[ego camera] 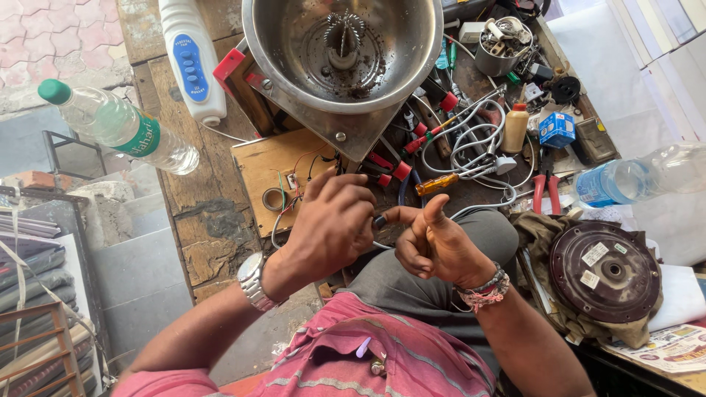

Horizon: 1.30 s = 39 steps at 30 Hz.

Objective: The person repairs an electric mixer by stripping wires, twisting them together, and wrapping the connections with electrical tape. They use pliers and a screwdriver to manipulate the wires and secure the connections.

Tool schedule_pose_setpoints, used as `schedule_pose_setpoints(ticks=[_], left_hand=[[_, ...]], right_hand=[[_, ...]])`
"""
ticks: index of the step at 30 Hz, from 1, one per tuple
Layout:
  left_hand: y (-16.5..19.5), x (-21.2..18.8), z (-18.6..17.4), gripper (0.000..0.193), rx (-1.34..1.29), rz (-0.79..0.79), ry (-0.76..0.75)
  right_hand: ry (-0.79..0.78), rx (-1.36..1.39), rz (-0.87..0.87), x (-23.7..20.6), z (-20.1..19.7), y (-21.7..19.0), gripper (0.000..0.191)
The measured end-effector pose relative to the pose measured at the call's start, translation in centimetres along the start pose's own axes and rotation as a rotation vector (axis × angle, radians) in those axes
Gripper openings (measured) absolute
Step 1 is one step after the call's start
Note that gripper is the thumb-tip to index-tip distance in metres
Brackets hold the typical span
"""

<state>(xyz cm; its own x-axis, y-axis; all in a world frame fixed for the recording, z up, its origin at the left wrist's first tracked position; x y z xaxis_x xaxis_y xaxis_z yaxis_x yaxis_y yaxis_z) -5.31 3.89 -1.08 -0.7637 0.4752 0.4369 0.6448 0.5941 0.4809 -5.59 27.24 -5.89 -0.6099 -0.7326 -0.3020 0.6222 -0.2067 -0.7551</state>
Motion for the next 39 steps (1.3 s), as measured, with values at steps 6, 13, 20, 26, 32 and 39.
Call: schedule_pose_setpoints(ticks=[6, 13, 20, 26, 32, 39], left_hand=[[-0.9, -0.6, 0.0, 0.032, 0.287, 0.295, -0.134], [-2.3, -0.3, -0.2, 0.027, 0.315, 0.424, -0.170], [-4.3, -0.5, -2.3, 0.020, 0.329, 0.261, 0.279], [-4.3, -2.3, 0.4, 0.014, -0.441, -0.444, 0.114], [-3.4, -2.7, 2.4, 0.033, -1.147, -0.665, 0.038], [-1.7, -1.8, 1.1, 0.016, -0.185, -0.067, 0.143]], right_hand=[[-0.038, 0.067, 0.166, -0.1, -0.1, 1.3, 0.095], [-0.065, 0.079, 0.307, -1.0, -0.4, 1.7, 0.092], [-0.157, 0.188, 0.174, -1.2, -1.7, 1.7, 0.094], [0.228, -0.350, -0.012, 0.1, -0.9, 1.7, 0.072], [0.396, -1.191, -0.331, 0.2, 2.1, -0.3, 0.059], [0.444, -1.129, -0.228, 0.3, 2.7, 0.0, 0.065]])
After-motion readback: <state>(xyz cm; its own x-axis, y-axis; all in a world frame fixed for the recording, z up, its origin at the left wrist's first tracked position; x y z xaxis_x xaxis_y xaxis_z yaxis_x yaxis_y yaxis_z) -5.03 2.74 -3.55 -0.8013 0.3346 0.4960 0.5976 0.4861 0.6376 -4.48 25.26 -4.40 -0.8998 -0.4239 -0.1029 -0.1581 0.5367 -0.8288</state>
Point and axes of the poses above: each hand's wrist, its own x-axis towards the middle knuckle, its own z-axis out of the palm, y = z × x, the point moved 1 cm from there along x, towards the middle knuckle, and after that the axes turned 3 degrees about -x, right-handed, at the moved point
